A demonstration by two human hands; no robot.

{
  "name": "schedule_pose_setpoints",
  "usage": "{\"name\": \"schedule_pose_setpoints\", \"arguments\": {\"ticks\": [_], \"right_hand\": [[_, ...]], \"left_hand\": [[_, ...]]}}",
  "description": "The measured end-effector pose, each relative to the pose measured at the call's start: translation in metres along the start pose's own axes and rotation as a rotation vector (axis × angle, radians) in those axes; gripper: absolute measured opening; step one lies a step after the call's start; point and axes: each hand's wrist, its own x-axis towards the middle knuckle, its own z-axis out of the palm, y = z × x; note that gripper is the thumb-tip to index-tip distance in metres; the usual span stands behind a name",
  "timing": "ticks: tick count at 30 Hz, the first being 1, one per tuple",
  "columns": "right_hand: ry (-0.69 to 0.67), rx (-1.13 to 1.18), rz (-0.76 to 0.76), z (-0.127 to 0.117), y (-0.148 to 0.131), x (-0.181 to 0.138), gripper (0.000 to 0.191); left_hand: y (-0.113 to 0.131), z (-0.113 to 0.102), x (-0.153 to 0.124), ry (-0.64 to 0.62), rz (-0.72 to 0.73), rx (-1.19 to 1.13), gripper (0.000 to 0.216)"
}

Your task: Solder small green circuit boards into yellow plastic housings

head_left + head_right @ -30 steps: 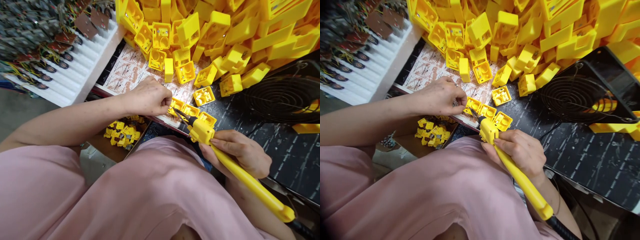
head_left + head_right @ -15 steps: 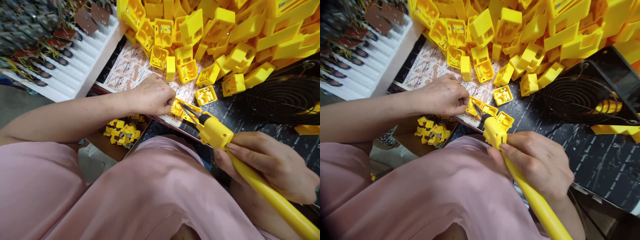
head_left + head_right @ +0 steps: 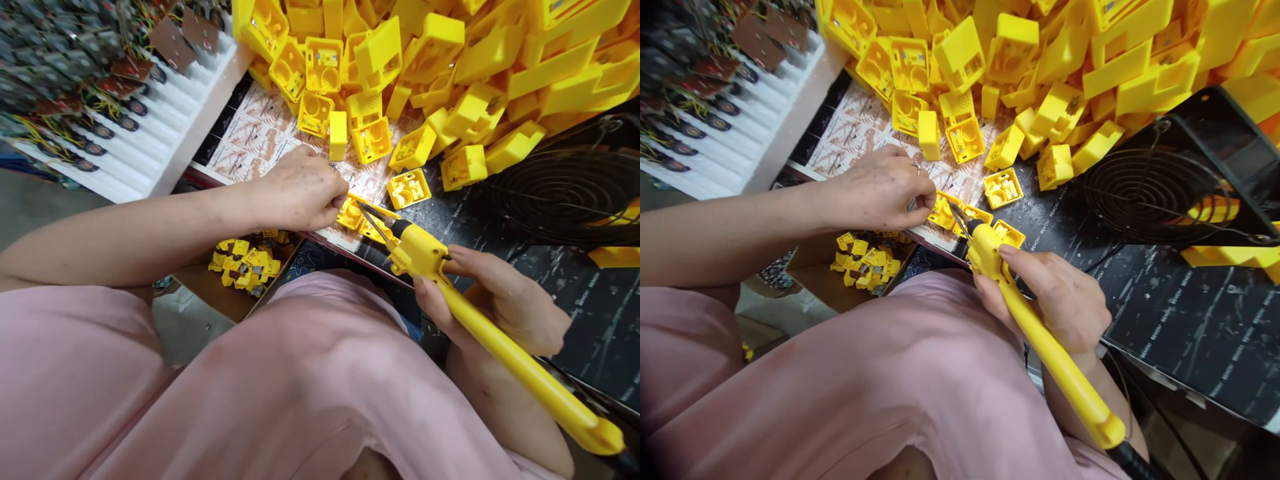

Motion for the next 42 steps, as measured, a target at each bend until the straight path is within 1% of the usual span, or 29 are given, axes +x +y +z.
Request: {"name": "schedule_pose_setpoints", "arguments": {"ticks": [2, 4, 6, 8, 10, 12, 14, 17, 21, 24, 28, 32, 37, 40, 42], "right_hand": [[0.008, 0.000, -0.018, 0.001, 0.001, -0.001, 0.058], [-0.003, -0.002, -0.039, 0.001, 0.000, -0.001, 0.060], [-0.024, -0.011, -0.044, 0.002, 0.000, 0.000, 0.056], [-0.016, 0.010, -0.059, 0.004, 0.000, 0.000, 0.047], [-0.006, 0.060, -0.106, 0.006, 0.001, 0.001, 0.035], [-0.033, 0.083, -0.169, 0.006, 0.002, 0.003, 0.028], [-0.073, 0.074, -0.209, 0.006, 0.002, 0.007, 0.026], [-0.106, 0.047, -0.262, 0.005, -0.001, 0.016, 0.027], [-0.166, -0.019, -0.306, 0.004, -0.006, 0.024, 0.028], [-0.166, 0.008, -0.295, 0.001, -0.006, 0.023, 0.028], [-0.160, 0.057, -0.214, -0.004, -0.004, 0.018, 0.023], [-0.163, 0.072, -0.238, -0.002, -0.004, 0.020, 0.028], [-0.197, 0.011, -0.280, 0.000, -0.007, 0.025, 0.019], [-0.200, 0.049, -0.166, -0.007, -0.008, 0.022, 0.009], [-0.136, 0.044, -0.123, -0.011, -0.007, 0.019, 0.009]], "left_hand": [[-0.001, -0.001, -0.003, -0.004, 0.006, -0.012, 0.021], [-0.004, 0.000, -0.007, -0.005, 0.015, -0.044, 0.021], [-0.006, 0.001, -0.010, 0.003, 0.011, -0.081, 0.021], [-0.007, 0.002, -0.013, 0.009, 0.002, -0.100, 0.022], [-0.007, 0.004, -0.014, 0.009, 0.001, -0.101, 0.023], [-0.006, 0.005, -0.014, 0.015, 0.002, -0.102, 0.024], [-0.004, 0.006, -0.014, 0.021, 0.003, -0.102, 0.024], [-0.002, 0.006, -0.013, 0.021, 0.000, -0.070, 0.025], [0.002, 0.001, -0.011, -0.046, 0.003, -0.010, 0.029], [0.005, -0.004, -0.011, -0.082, 0.011, 0.019, 0.030], [0.005, -0.004, -0.012, -0.085, 0.000, 0.012, 0.031], [0.006, -0.003, -0.010, -0.091, -0.018, 0.034, 0.032], [0.010, -0.004, -0.007, -0.102, -0.037, 0.084, 0.032], [0.011, -0.004, -0.006, -0.095, -0.033, 0.110, 0.032], [0.011, -0.004, -0.006, -0.092, -0.027, 0.112, 0.033]]}}
